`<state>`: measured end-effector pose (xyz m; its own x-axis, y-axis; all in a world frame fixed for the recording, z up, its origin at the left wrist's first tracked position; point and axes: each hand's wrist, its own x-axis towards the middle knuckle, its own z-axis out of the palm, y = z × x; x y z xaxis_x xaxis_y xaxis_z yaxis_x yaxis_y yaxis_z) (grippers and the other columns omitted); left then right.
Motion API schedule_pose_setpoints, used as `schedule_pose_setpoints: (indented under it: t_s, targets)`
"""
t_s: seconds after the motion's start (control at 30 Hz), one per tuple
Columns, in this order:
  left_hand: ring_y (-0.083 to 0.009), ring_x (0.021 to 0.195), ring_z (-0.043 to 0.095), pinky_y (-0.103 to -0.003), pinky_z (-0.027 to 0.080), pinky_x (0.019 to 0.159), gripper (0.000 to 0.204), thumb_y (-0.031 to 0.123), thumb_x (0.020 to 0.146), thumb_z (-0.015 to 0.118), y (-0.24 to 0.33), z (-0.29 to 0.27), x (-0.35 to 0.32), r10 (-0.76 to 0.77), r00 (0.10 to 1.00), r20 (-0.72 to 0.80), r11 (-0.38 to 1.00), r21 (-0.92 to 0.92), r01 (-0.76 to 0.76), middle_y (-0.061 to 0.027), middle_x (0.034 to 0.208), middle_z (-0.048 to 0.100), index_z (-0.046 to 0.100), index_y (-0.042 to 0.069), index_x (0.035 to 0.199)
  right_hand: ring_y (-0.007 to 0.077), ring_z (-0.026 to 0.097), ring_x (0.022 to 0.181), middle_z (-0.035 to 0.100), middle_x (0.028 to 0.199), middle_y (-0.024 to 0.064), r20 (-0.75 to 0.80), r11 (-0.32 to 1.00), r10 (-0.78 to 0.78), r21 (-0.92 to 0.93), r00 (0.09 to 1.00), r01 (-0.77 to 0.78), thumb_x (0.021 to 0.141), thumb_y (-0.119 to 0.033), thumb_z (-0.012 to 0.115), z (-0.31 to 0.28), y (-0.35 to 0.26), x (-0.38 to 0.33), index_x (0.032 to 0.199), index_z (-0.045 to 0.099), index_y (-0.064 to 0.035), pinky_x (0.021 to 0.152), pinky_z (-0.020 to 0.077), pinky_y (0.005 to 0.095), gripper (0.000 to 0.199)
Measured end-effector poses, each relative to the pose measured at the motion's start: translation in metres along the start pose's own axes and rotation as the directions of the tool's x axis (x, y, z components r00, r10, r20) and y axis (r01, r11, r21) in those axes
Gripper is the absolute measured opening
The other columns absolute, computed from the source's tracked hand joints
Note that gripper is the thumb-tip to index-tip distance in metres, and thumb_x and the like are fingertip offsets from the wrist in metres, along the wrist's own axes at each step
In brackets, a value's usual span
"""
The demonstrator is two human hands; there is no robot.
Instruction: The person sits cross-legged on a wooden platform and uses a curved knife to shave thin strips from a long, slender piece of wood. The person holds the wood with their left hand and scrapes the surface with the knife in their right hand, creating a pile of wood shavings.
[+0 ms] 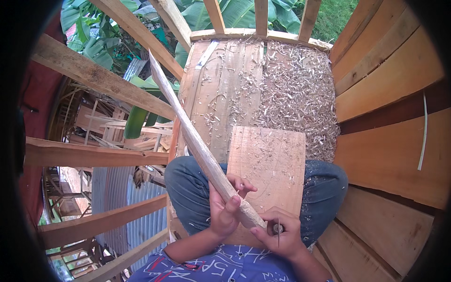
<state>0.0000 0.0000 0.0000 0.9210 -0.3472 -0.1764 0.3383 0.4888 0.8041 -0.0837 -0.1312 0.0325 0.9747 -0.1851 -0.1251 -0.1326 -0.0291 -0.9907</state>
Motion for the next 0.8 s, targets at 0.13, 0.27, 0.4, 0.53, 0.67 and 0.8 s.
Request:
schedule_pose_setpoints:
  t_s: [0.13,0.27,0.4,0.53,0.67,0.8]
  targets:
    - [-0.0225,0.109,0.053,-0.043,0.047,0.092,0.081,0.013,0.078,0.075,0.026,-0.018,0.009,-0.282,0.954,0.107,0.953,0.15,0.265,-0.0115,0.11,0.045,0.019,0.007,0.137,0.0055,0.049,0.052,0.062,0.074,0.0056,-0.07,0.99,-0.136,-0.056,0.988,0.132,0.072,-0.007,0.079,0.013,0.003,0.006,0.087,0.068,0.0021,0.047,0.0359,0.0194,0.021]
    - [-0.0202,0.11,0.053,-0.038,0.046,0.093,0.09,0.008,0.073,0.078,0.026,-0.012,0.006,-0.458,0.867,0.197,0.881,0.233,0.412,-0.0115,0.118,0.045,0.016,0.005,0.139,0.0071,0.049,0.053,0.061,0.073,0.0057,-0.137,0.975,-0.118,-0.206,0.984,0.089,0.073,-0.005,0.077,0.011,0.006,0.002,0.086,0.068,0.0019,0.048,0.0373,0.0216,0.017]
    - [-0.0163,0.108,0.052,-0.032,0.046,0.091,0.08,0.009,0.074,0.079,0.019,-0.008,-0.005,-0.465,0.88,0.099,0.877,0.184,0.443,-0.0102,0.116,0.049,0.026,0.003,0.133,0.0087,0.05,0.052,0.06,0.067,0.0051,-0.178,0.966,-0.184,-0.215,0.967,0.144,0.071,-0.007,0.078,0.024,0.016,0.002,0.083,0.068,0.001,0.047,0.0376,0.0226,0.017]
    - [-0.017,0.108,0.052,-0.032,0.046,0.092,0.075,0.009,0.073,0.079,0.009,-0.007,-0.007,-0.238,0.97,0.056,0.947,0.236,0.218,-0.0112,0.114,0.051,0.029,0.001,0.129,0.0052,0.046,0.047,0.056,0.058,0.0028,-0.063,0.97,-0.112,-0.222,0.992,0.095,0.072,-0.009,0.079,0.02,0.015,-0.001,0.079,0.067,-0.0013,0.044,0.0333,0.0207,0.016]
    - [-0.0175,0.106,0.055,-0.032,0.046,0.09,0.073,0.01,0.07,0.079,0.017,-0.005,-0.006,-0.085,0.99,0.108,0.863,0.506,0.019,-0.0153,0.11,0.055,0.033,0.0,0.125,0.0046,0.043,0.041,0.051,0.047,0.0011,-0.078,0.936,-0.098,-0.347,0.992,0.065,0.066,-0.019,0.083,0.002,0.003,-0.001,0.059,0.059,-0.0038,0.041,0.0323,0.0217,0.029]
    - [-0.0205,0.098,0.061,-0.032,0.05,0.084,0.074,0.012,0.068,0.08,0.035,-0.003,-0.002,-0.032,0.992,0.123,0.753,0.655,-0.057,-0.018,0.104,0.059,0.034,-0.002,0.123,0.0166,0.055,0.042,0.054,0.049,0.0074,0.041,0.904,0.044,-0.427,0.998,-0.022,0.065,-0.02,0.079,-0.004,-0.009,0.007,0.059,0.061,-0.0033,0.043,0.0425,0.0305,0.026]
